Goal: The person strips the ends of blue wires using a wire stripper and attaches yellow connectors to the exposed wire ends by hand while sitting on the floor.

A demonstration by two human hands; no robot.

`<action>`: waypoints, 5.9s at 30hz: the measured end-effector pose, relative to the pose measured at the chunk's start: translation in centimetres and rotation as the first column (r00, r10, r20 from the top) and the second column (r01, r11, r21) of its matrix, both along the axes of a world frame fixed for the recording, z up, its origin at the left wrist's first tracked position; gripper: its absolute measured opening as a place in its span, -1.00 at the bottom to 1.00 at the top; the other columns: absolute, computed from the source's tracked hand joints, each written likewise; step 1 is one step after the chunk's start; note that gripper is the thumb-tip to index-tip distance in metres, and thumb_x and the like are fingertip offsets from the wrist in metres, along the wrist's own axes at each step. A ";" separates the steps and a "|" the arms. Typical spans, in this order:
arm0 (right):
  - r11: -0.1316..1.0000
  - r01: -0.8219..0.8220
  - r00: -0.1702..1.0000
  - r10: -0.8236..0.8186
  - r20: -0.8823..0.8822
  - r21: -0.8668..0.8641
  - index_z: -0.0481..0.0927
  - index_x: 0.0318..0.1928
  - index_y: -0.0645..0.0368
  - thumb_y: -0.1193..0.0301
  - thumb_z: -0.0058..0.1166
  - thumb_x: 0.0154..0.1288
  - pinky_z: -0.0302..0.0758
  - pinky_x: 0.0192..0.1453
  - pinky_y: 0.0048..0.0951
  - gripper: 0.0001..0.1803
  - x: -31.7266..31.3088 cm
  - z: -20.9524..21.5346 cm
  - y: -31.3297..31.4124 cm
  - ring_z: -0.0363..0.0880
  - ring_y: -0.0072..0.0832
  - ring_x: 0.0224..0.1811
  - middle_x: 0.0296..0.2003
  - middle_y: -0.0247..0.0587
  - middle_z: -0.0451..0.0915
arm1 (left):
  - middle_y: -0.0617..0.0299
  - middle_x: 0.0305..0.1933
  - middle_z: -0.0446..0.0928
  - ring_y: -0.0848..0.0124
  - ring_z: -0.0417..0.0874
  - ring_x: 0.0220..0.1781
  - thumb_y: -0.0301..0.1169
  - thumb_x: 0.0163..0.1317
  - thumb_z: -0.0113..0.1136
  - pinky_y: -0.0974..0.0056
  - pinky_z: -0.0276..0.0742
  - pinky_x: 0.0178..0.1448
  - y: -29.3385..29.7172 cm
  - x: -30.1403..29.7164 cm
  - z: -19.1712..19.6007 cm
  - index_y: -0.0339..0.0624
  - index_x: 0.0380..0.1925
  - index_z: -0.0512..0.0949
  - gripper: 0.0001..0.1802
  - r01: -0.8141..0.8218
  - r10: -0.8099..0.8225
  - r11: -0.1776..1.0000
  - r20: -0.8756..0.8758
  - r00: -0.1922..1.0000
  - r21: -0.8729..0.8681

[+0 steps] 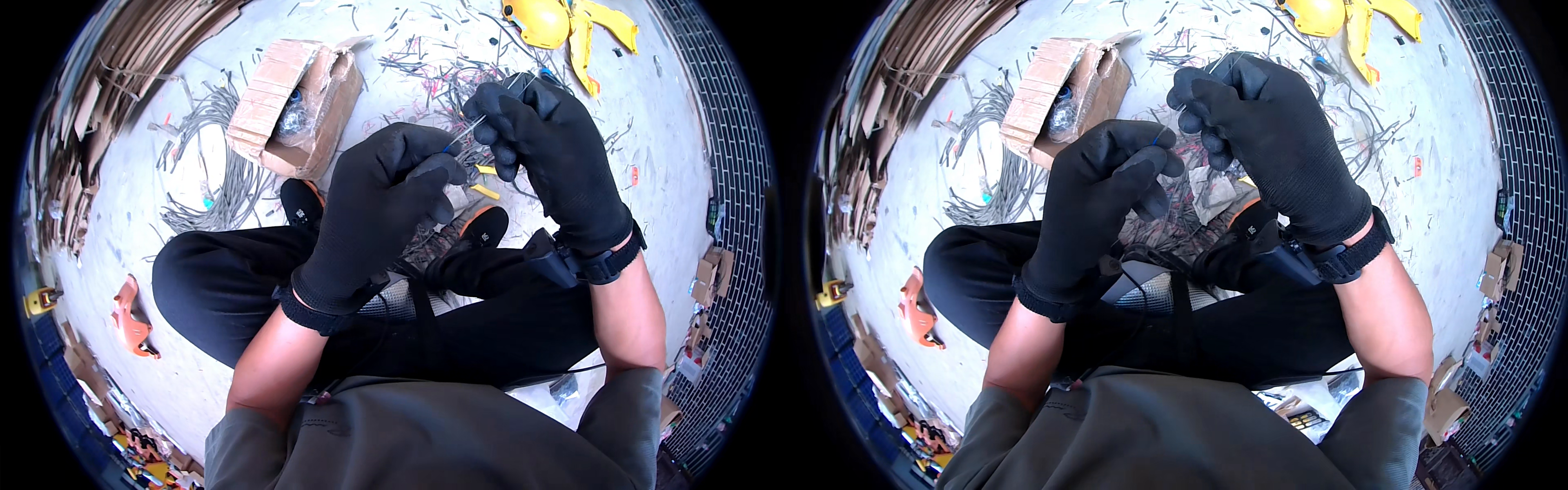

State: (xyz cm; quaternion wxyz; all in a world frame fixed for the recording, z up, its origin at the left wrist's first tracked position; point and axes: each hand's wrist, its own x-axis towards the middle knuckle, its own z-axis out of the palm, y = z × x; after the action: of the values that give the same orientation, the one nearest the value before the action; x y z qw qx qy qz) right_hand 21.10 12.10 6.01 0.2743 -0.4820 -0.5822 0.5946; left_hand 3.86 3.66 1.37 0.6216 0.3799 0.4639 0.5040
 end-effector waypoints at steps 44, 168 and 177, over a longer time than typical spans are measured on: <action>0.963 -0.270 0.952 0.268 0.148 -0.007 0.68 -0.09 0.26 0.38 0.18 0.38 0.47 -0.20 -0.58 -0.78 0.5 0.0 0.5 0.49 -0.74 -0.32 -0.38 -0.44 0.63 | 0.28 -0.27 0.61 0.57 0.58 -0.30 -0.44 0.38 0.17 0.42 0.50 -0.17 -0.5 -1.0 -0.5 -0.33 0.00 0.57 -0.74 -0.085 0.085 0.996 -0.061 0.994 0.015; 0.930 -0.333 0.905 0.269 -0.331 -0.155 0.61 -0.09 0.18 0.17 0.02 0.51 0.45 -0.35 -0.59 -0.68 0.4 -1.6 0.1 0.49 -0.67 -0.46 -0.41 -0.34 0.63 | 0.30 -0.24 0.57 0.62 0.45 -0.38 -0.28 0.47 0.10 0.49 0.36 -0.31 -0.7 -1.6 -1.5 -0.30 0.00 0.54 -0.70 0.080 -0.090 0.986 -0.060 0.994 -0.149; 0.895 -0.442 0.874 0.415 0.254 0.057 0.62 -0.04 0.21 0.35 0.12 0.40 0.43 -0.36 -0.46 -0.77 0.8 1.6 0.5 0.49 -0.59 -0.49 -0.48 -0.26 0.59 | 0.29 -0.32 0.61 0.60 0.50 -0.43 -0.29 0.43 0.14 0.48 0.39 -0.33 -0.4 -1.9 -1.6 -0.27 -0.09 0.61 -0.73 0.000 -0.014 0.995 -0.146 0.989 -0.097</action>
State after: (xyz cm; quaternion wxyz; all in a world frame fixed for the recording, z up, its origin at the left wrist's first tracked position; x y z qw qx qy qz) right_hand 21.91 12.64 7.61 0.0914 -0.3916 -0.7355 0.5453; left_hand 1.92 3.29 -0.19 0.6054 0.3869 0.5308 0.4495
